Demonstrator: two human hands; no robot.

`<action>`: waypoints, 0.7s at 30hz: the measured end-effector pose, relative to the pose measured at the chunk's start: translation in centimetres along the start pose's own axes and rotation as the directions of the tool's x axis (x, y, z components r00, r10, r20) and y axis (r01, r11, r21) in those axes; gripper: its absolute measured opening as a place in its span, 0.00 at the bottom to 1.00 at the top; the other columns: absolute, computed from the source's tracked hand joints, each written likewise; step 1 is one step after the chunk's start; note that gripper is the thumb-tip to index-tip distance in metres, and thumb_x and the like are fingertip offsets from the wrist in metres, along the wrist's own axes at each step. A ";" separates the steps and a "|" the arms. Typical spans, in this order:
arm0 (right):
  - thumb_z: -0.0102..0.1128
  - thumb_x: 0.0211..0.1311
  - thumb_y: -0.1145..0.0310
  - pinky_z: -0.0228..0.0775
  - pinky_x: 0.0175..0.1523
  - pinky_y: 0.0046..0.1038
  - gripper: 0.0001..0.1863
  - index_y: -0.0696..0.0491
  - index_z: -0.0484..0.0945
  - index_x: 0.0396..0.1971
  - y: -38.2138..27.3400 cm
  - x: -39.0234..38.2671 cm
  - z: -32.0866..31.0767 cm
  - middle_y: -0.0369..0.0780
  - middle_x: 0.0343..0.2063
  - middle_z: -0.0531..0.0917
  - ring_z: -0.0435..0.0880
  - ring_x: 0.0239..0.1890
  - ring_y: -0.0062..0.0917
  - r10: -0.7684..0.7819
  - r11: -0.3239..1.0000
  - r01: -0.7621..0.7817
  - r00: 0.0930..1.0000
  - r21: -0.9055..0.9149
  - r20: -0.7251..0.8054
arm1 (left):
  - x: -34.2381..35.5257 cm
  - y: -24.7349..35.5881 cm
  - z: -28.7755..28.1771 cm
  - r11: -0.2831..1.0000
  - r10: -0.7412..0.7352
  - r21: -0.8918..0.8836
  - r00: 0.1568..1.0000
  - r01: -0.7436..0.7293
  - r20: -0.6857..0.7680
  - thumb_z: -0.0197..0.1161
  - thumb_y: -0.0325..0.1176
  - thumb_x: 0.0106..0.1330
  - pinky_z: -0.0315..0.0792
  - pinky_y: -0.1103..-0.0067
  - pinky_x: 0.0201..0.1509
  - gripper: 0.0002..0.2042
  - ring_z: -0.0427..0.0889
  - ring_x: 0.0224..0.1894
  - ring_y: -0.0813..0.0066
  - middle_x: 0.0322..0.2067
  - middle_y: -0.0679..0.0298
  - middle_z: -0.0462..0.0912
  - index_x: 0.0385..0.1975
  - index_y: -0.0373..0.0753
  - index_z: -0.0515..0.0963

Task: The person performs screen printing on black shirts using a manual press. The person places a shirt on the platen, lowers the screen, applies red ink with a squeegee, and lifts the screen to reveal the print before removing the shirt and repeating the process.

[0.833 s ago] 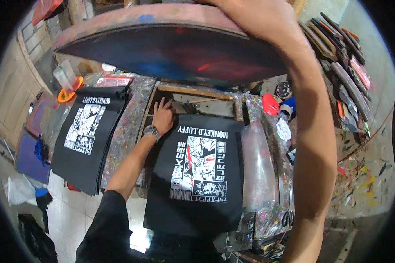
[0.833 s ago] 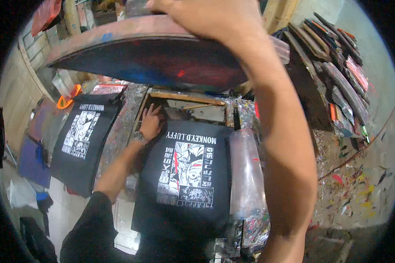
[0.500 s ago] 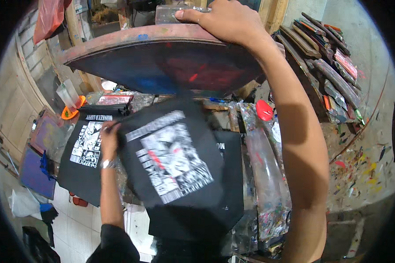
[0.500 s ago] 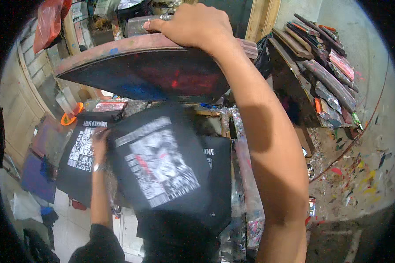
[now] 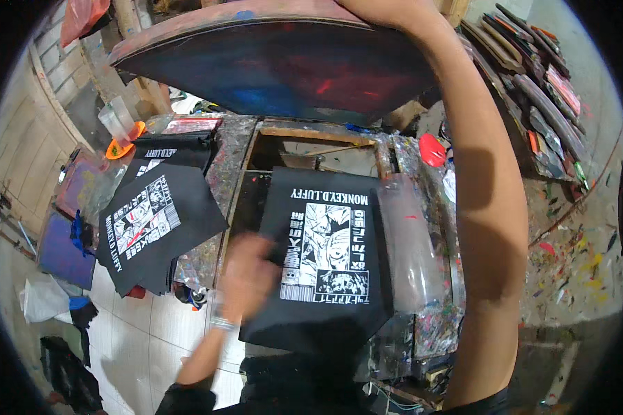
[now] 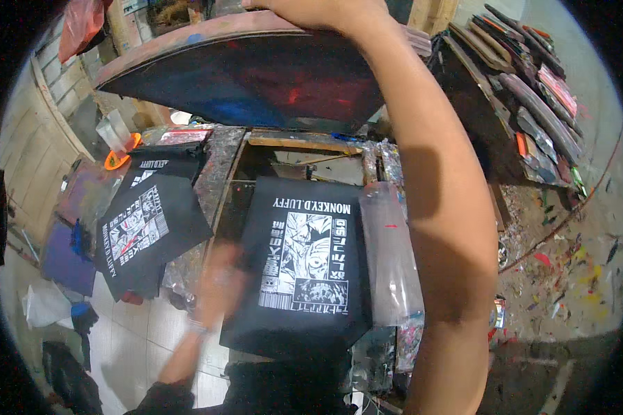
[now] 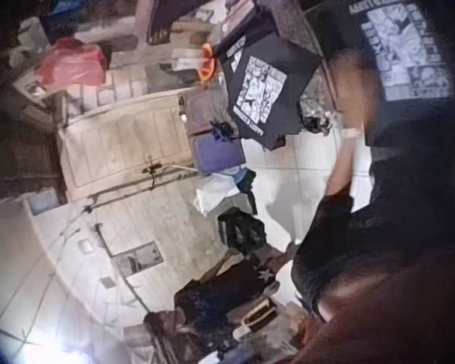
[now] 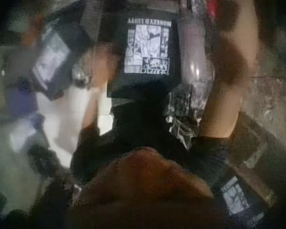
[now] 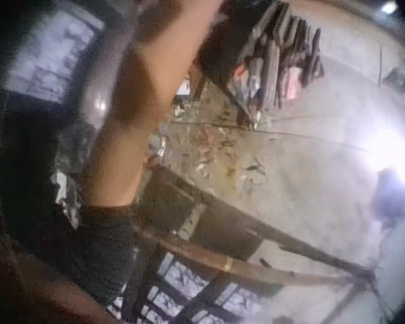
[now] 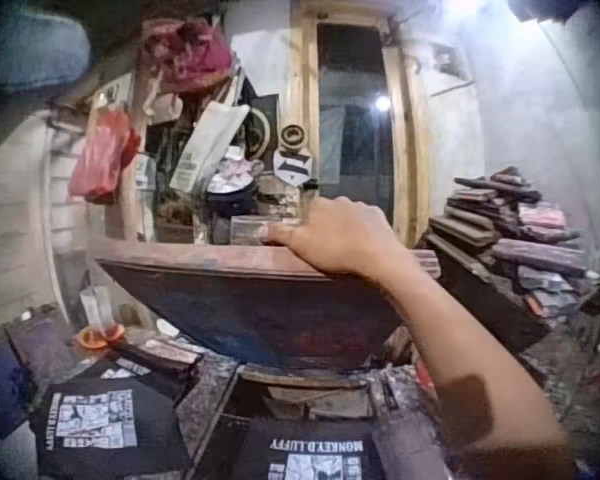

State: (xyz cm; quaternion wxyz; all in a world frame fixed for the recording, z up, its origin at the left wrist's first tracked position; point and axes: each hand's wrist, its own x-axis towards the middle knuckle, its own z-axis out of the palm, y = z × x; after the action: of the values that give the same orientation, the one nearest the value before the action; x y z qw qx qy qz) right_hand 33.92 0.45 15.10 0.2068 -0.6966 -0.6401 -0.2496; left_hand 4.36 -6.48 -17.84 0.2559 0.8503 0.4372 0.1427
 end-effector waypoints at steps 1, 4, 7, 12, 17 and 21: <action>0.51 0.65 0.29 0.77 0.57 0.49 0.42 0.60 0.87 0.43 0.5 -0.3 0.4 0.59 0.44 0.86 0.85 0.51 0.55 -0.038 0.999 0.038 0.999 0.020 -0.018 | 1.0 7.4 3.3 0.996 -0.043 -0.058 0.906 0.074 0.421 0.65 0.31 0.63 0.74 0.64 0.63 0.25 0.79 0.62 0.49 0.62 0.50 0.79 0.63 0.40 0.77; 0.50 0.65 0.29 0.77 0.57 0.49 0.44 0.62 0.85 0.45 -0.9 -0.1 -0.8 0.60 0.44 0.86 0.85 0.50 0.56 -0.037 0.997 0.036 0.999 0.067 0.020 | 0.1 11.0 13.6 0.550 0.833 0.089 0.553 -0.830 0.011 0.67 0.48 0.67 0.61 0.55 0.75 0.27 0.69 0.71 0.52 0.68 0.56 0.73 0.65 0.47 0.76; 0.50 0.65 0.29 0.77 0.57 0.49 0.45 0.64 0.85 0.44 -0.5 -0.8 -0.1 0.62 0.42 0.86 0.85 0.50 0.57 -0.015 0.997 0.018 0.999 0.073 -0.043 | 0.6 12.3 15.0 0.606 0.796 -0.003 0.606 -0.796 0.017 0.66 0.55 0.65 0.55 0.48 0.76 0.29 0.69 0.72 0.56 0.68 0.62 0.75 0.64 0.49 0.77; 0.51 0.65 0.28 0.77 0.58 0.48 0.44 0.62 0.87 0.40 0.3 0.1 -0.4 0.60 0.45 0.86 0.85 0.51 0.56 -0.094 0.995 0.094 0.996 0.038 -0.011 | -1.9 -3.3 8.6 0.818 0.512 0.186 0.836 -0.545 0.199 0.64 0.56 0.67 0.49 0.43 0.76 0.31 0.62 0.76 0.57 0.67 0.55 0.72 0.67 0.47 0.75; 0.50 0.66 0.29 0.73 0.63 0.46 0.43 0.61 0.85 0.48 0.9 2.7 0.6 0.62 0.51 0.83 0.82 0.58 0.54 -0.063 0.997 0.063 0.998 0.054 -0.018 | -0.9 -8.9 4.5 0.939 0.263 0.199 0.959 -0.279 0.104 0.64 0.60 0.66 0.41 0.44 0.78 0.36 0.57 0.79 0.55 0.76 0.53 0.61 0.71 0.48 0.70; 0.50 0.65 0.29 0.71 0.65 0.46 0.44 0.60 0.84 0.51 1.3 4.9 1.6 0.63 0.54 0.81 0.79 0.60 0.58 -0.126 0.991 0.128 0.991 0.041 -0.038 | -1.1 -10.0 5.7 0.901 0.244 0.320 0.952 -0.292 0.184 0.60 0.65 0.65 0.37 0.42 0.77 0.41 0.57 0.79 0.54 0.78 0.54 0.57 0.75 0.50 0.65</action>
State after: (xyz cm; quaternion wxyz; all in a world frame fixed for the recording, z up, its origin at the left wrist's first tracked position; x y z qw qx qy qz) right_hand 35.61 5.14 16.85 0.2168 -0.6453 -0.6847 -0.2605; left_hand -0.31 -4.28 -28.21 0.1116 0.9417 0.3150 0.0387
